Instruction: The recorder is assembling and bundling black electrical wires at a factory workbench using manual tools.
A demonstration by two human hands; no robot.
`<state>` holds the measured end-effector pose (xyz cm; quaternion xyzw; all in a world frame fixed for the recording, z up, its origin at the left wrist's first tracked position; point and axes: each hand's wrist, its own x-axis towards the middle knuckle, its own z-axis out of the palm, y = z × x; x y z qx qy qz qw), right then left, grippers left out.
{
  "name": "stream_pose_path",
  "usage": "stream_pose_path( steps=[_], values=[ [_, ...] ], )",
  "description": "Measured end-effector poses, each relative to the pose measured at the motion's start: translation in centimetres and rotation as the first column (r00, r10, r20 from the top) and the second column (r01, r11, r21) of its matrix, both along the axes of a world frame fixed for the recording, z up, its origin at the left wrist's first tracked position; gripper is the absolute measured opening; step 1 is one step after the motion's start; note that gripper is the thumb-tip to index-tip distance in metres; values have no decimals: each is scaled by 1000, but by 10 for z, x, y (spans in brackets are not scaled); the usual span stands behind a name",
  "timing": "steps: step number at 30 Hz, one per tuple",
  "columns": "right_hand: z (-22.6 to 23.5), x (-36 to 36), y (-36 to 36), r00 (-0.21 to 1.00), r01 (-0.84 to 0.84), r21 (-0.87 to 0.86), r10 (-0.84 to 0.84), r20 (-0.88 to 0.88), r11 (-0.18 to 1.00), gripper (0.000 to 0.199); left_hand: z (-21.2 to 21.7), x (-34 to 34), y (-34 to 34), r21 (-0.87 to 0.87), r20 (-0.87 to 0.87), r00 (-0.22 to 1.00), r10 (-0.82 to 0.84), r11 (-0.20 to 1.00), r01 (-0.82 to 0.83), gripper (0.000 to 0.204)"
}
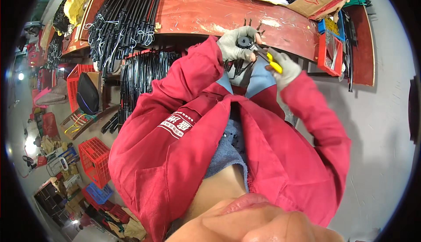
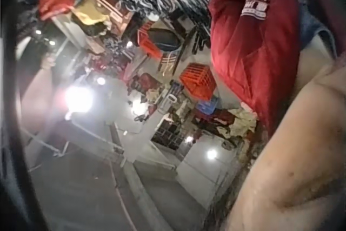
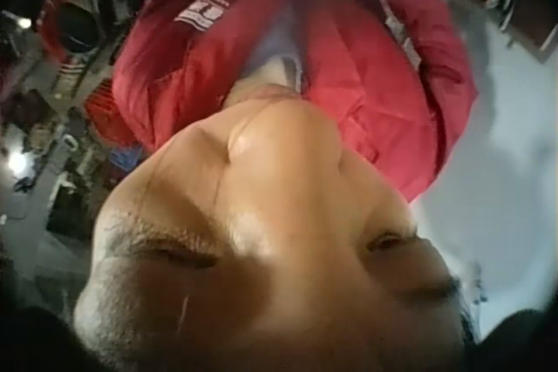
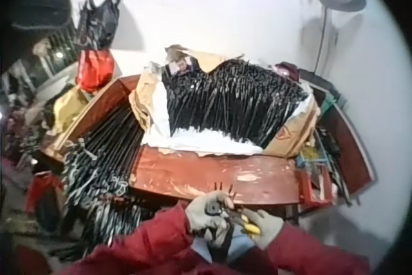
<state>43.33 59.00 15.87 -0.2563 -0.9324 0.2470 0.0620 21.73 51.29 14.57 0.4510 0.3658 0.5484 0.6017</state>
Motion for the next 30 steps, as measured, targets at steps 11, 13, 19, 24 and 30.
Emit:
stream_pose_path(
  steps=[11, 13, 19, 24, 30],
  values=[
    [80, 7, -3, 927, 260, -911, 181, 328, 319, 73, 32, -16, -12, -118, -21, 982, -189, 976, 185, 51],
    [90, 10, -19, 988, 9, -327, 42, 148, 945, 82, 30, -18, -18, -26, -90, 992, -87, 996, 85, 51],
    [77, 13, -13, 977, 24, -241, 27, 209, 970, 42, 31, -22, -23, -20, -187, 978, -94, 996, 92, 51],
    [95, -1, -18, 928, 126, -502, 78, 365, 856, 83, 20, -37, -30, 58, -191, 978, -79, 994, 92, 50],
    [82, -2, -22, 985, -107, 626, 169, -41, 772, 59, 33, -34, -29, -65, -105, 993, -60, 996, 53, 61]
  ],
)
